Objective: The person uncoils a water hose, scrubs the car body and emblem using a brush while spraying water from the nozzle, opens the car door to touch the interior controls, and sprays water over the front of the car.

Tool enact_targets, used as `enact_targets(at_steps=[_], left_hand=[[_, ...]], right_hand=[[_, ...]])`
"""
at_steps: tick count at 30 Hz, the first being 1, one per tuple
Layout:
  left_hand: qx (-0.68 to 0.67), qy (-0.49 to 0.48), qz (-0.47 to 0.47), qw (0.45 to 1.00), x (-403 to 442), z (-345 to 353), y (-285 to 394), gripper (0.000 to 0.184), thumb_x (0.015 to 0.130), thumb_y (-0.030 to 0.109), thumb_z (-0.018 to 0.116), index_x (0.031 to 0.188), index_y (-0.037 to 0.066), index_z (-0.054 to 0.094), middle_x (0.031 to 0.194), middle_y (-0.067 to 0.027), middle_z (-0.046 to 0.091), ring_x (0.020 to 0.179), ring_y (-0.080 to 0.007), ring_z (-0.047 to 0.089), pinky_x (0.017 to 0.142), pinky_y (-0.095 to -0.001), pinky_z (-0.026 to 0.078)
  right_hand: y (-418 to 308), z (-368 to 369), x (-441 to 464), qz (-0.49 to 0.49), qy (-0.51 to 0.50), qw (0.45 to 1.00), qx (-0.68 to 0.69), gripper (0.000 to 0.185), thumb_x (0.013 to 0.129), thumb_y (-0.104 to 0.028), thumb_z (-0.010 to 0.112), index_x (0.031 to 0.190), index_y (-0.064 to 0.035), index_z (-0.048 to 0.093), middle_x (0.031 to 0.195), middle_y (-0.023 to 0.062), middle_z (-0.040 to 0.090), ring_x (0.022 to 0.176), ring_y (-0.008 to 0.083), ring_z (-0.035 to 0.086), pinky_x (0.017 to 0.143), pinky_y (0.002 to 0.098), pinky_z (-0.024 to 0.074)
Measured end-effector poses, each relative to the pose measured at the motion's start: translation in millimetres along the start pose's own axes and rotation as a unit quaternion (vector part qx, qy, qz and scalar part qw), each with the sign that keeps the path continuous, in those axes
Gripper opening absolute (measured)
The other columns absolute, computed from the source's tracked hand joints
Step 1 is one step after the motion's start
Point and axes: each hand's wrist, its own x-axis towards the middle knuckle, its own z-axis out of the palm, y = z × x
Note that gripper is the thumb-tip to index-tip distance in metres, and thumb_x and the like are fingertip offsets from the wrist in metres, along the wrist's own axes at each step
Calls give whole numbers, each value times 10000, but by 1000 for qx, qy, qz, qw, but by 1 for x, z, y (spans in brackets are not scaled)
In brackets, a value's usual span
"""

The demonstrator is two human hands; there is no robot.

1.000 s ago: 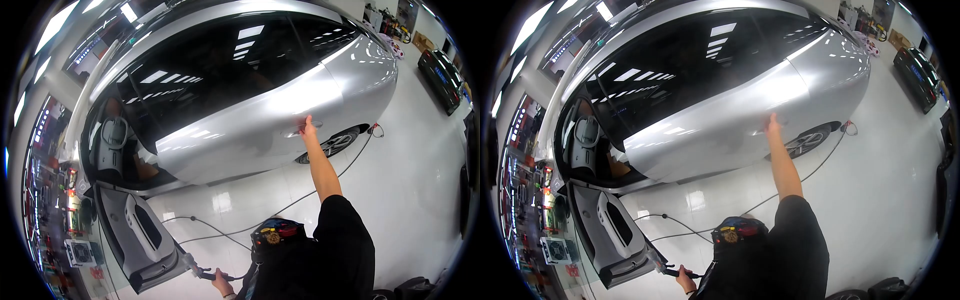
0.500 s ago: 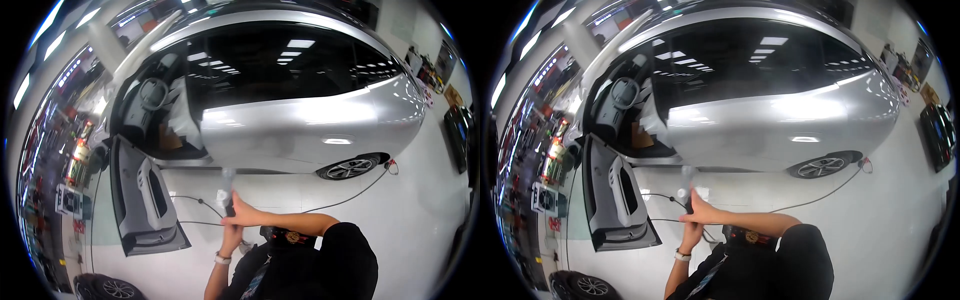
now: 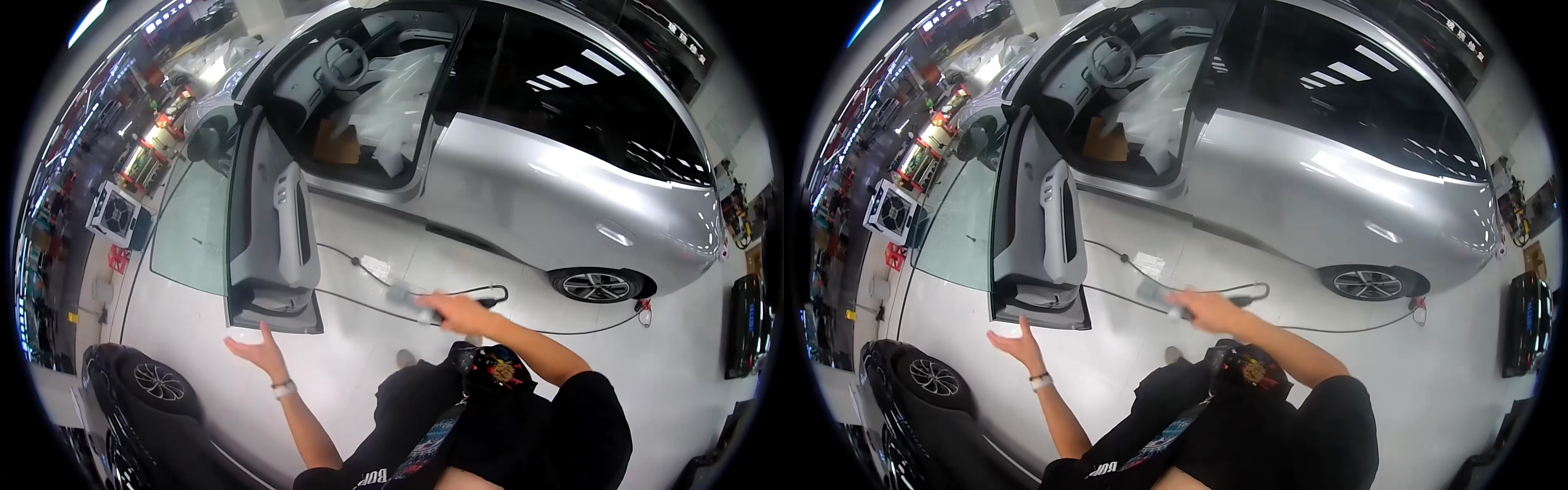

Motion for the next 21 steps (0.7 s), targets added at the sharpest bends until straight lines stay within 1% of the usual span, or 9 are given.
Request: enact_targets(at_steps=[3, 5, 6, 7, 9, 11, 16, 18, 21], left_hand=[[-123, -121, -79, 982, 40, 27, -48, 807, 824, 165, 762, 1438, -80, 299, 1470, -276, 336, 1377, -366, 348, 1135, -441, 318], [-166, -133, -88, 973, 51, 34, -62, 727, 799, 104, 747, 1407, -61, 384, 1425, -245, 438, 1341, -343, 418, 1139, -422, 317], [-157, -121, -97, 975, 53, 35, -64, 629, 801, 67, 710, 1365, -48, 455, 1348, -211, 528, 1277, -332, 497, 1131, -402, 332], [-146, -107, -75, 981, 54, 41, -75, 570, 828, 61, 677, 1347, -52, 472, 1271, -206, 580, 1141, -314, 585, 1020, -379, 440], [-185, -96, -215, 954, 51, 47, -56, 507, 854, 61, 640, 1327, -58, 498, 1188, -198, 623, 989, -277, 631, 866, -351, 504], [-141, -41, -154, 977, 46, 52, -46, 478, 863, 72, 635, 1306, -65, 518, 1109, -190, 648, 883, -247, 628, 767, -347, 510], [-122, -130, -171, 969, 20, 45, 4, 464, 906, 38, 590, 1347, -74, 496, 1143, -203, 630, 898, -261, 619, 799, -354, 507], [-134, -134, -97, 977, -2, 48, 42, 461, 915, 6, 572, 1357, -87, 480, 1196, -208, 610, 904, -267, 619, 816, -364, 501], [-37, -178, 76, 980, -21, 61, 74, 442, 819, -14, 660, 1249, -49, 565, 1095, -170, 632, 899, -333, 616, 781, -413, 482]], right_hand=[[27, 77, -13, -82, -220, 972, -17, 734, 743, -20, 655, 1416, -215, 439, 1174, 135, 590, 994, 370, 627, 857, 461, 508], [10, 70, -24, -21, -268, 962, -44, 783, 735, -11, 658, 1448, -207, 401, 1209, 153, 572, 1027, 377, 616, 875, 459, 504], [6, 62, -29, -13, -264, 963, -44, 783, 735, -11, 658, 1448, -207, 401, 1209, 153, 572, 1027, 377, 616, 875, 459, 504], [6, 52, -36, 44, -233, 971, -19, 790, 738, -16, 654, 1457, -205, 387, 1213, 162, 569, 1046, 379, 609, 884, 461, 501], [19, 51, -60, 134, -175, 975, 13, 811, 738, -37, 654, 1477, -192, 356, 1238, 176, 560, 1081, 381, 598, 899, 465, 495], [33, 47, -85, 171, -107, 979, 11, 775, 737, -64, 663, 1452, -140, 374, 1224, 195, 566, 1057, 386, 608, 890, 467, 496], [64, 51, -110, 257, -43, 962, 79, 651, 735, -101, 688, 1331, -61, 428, 1113, 220, 600, 1025, 394, 613, 869, 465, 490], [71, 44, -99, 302, -30, 947, 105, 614, 737, -133, 716, 1267, -42, 420, 1050, 231, 616, 1009, 408, 615, 847, 466, 486], [86, 39, -78, 351, -26, 929, 112, 638, 735, -142, 713, 1256, -36, 360, 1038, 269, 621, 991, 439, 619, 849, 475, 493]])
